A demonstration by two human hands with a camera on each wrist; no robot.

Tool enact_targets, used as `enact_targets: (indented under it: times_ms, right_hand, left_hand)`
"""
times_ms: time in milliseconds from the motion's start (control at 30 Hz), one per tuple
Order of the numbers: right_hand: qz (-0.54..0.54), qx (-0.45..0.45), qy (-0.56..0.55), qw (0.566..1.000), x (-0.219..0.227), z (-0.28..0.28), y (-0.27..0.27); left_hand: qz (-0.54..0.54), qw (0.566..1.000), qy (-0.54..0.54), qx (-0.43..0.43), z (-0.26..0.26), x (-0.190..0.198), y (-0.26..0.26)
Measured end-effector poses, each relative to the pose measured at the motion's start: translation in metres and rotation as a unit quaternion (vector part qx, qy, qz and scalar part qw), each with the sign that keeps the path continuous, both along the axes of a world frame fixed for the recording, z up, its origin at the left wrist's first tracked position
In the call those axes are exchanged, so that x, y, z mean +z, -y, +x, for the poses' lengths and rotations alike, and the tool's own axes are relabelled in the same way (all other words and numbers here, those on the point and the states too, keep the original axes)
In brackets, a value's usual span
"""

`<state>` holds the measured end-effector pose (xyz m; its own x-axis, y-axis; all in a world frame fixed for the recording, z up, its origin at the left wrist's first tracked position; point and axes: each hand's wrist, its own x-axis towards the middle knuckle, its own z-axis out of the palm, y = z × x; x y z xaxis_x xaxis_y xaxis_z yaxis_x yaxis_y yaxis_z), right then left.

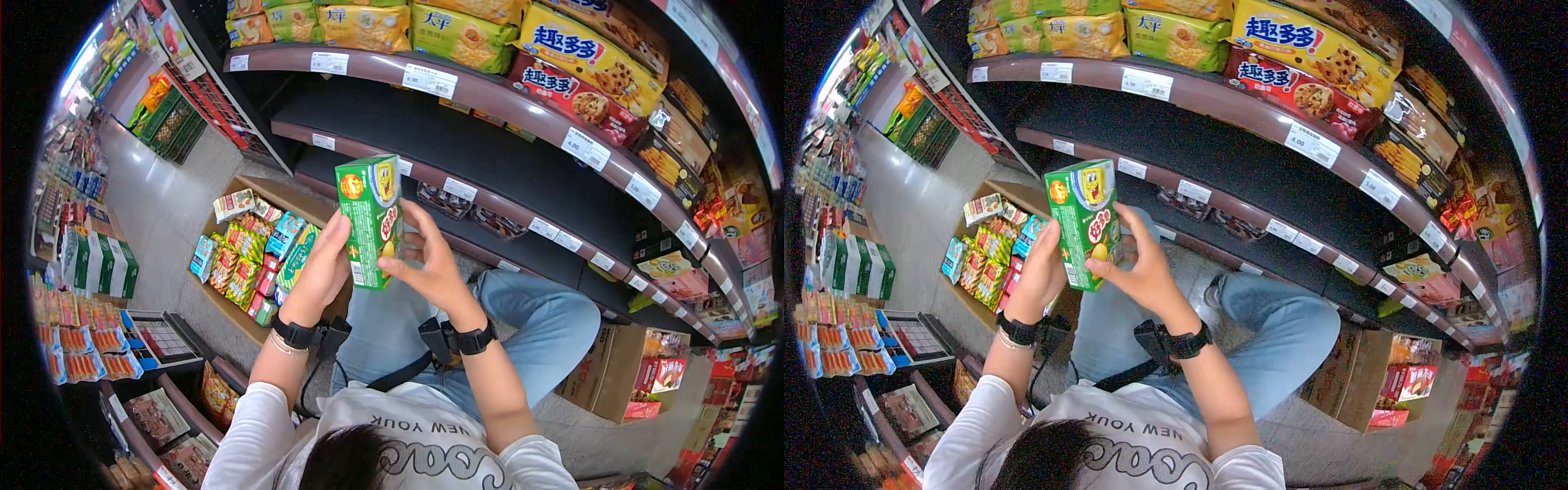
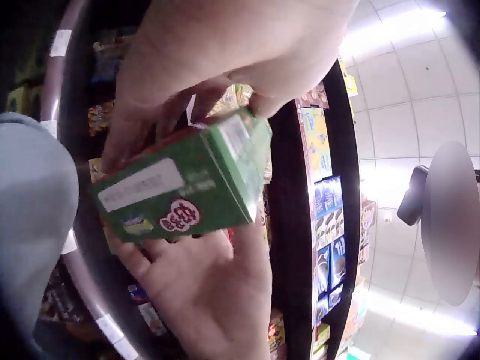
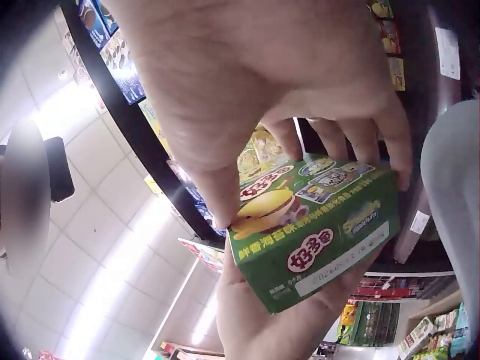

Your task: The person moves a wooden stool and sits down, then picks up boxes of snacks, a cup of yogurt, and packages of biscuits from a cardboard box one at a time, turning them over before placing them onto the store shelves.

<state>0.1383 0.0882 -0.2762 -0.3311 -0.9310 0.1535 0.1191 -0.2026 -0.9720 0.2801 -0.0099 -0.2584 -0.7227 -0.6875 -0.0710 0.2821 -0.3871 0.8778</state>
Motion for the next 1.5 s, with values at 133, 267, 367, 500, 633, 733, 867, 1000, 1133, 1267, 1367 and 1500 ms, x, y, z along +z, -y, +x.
enact_targets:
  times_ms: [133,267,367,500,633,733,867,1000,1133,1267,1367,1500]
  right_hand:
    - [0.053,-0.132,-0.074,0.987,-0.014,-0.014,-0.002]
    - [0.036,-0.139,-0.102,0.984,-0.017,-0.029,-0.010]
    - [0.022,-0.142,-0.057,0.988,-0.007,-0.036,-0.021]
    - [0.006,-0.120,0.010,0.993,-0.007,-0.058,-0.044]
    - [0.030,-0.151,-0.019,0.988,-0.025,-0.093,-0.072]
    - [0.070,-0.185,-0.056,0.979,-0.037,-0.118,-0.083]
    - [0.109,-0.208,-0.122,0.964,-0.053,-0.155,-0.076]
    - [0.109,-0.234,-0.165,0.952,-0.072,-0.203,-0.049]
    - [0.104,-0.262,-0.180,0.942,-0.084,-0.261,-0.007]
    - [0.131,-0.284,-0.224,0.923,-0.125,-0.304,0.015]
    - [0.110,-0.256,-0.222,0.935,-0.146,-0.328,0.024]
    - [0.142,-0.222,-0.310,0.914,-0.160,-0.373,0.032]
  left_hand:
    - [-0.009,0.999,0.022,0.025,-0.015,0.001,-0.003]
    - [-0.073,0.996,0.040,0.010,-0.029,0.013,-0.015]
    - [-0.098,0.994,0.050,-0.023,-0.040,0.015,-0.017]
    - [-0.029,0.992,0.063,-0.106,-0.064,0.005,-0.016]
    - [-0.117,0.973,0.088,-0.178,-0.104,-0.015,-0.023]
    - [-0.155,0.957,0.126,-0.211,-0.137,-0.037,-0.022]
    - [-0.277,0.939,0.167,-0.116,-0.182,-0.072,-0.013]
    - [-0.429,0.892,0.141,-0.025,-0.225,-0.079,0.003]
    - [-0.460,0.864,0.182,0.088,-0.287,-0.103,0.029]
    - [-0.419,0.881,0.208,0.070,-0.314,-0.117,0.039]
    - [-0.412,0.901,0.127,0.057,-0.329,-0.136,0.047]
    - [-0.362,0.928,0.092,0.004,-0.334,-0.130,0.058]
